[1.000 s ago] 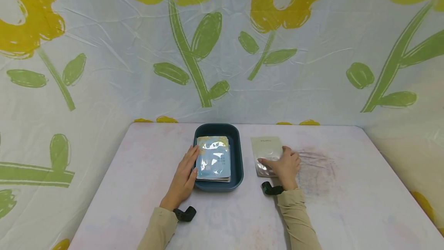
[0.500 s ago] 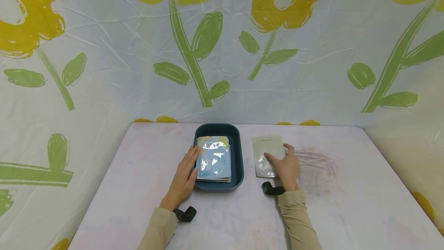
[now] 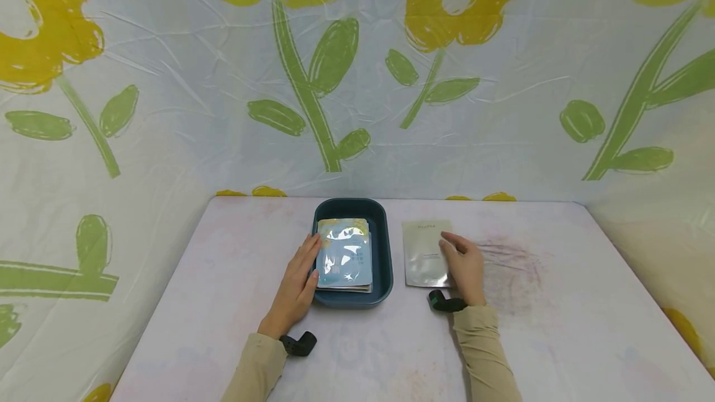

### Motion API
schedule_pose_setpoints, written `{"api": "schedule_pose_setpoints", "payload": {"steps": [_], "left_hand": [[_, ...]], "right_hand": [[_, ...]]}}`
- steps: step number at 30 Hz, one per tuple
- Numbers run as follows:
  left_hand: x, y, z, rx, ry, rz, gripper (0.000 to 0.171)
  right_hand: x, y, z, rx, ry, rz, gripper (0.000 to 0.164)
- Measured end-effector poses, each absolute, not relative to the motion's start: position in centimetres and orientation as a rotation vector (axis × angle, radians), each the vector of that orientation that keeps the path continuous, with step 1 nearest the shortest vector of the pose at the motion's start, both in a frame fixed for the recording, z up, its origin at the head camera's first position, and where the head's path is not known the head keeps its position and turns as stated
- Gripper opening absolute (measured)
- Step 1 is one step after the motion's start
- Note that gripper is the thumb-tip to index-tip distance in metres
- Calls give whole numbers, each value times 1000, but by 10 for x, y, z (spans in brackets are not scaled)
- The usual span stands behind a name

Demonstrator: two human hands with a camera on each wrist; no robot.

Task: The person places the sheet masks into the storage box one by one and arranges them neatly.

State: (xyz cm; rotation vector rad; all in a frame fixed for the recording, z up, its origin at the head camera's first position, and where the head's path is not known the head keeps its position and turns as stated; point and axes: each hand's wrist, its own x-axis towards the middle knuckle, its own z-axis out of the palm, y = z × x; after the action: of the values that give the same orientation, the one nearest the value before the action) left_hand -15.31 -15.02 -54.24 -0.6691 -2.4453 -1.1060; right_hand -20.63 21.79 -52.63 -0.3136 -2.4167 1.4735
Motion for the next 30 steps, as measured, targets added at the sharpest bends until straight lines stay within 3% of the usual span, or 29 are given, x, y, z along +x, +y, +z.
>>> {"api": "schedule_pose_setpoints", "payload": {"steps": [11,30], "left_hand": [[-154,-151,-544,-656,-2450,-1094,57],[-154,-151,-545,-661,-2450,-1096,58]], "right_hand": [[-206,225,-518,-268,-2225,1931,32],[-210,227,-500,-279,-1959,2181,34]]}}
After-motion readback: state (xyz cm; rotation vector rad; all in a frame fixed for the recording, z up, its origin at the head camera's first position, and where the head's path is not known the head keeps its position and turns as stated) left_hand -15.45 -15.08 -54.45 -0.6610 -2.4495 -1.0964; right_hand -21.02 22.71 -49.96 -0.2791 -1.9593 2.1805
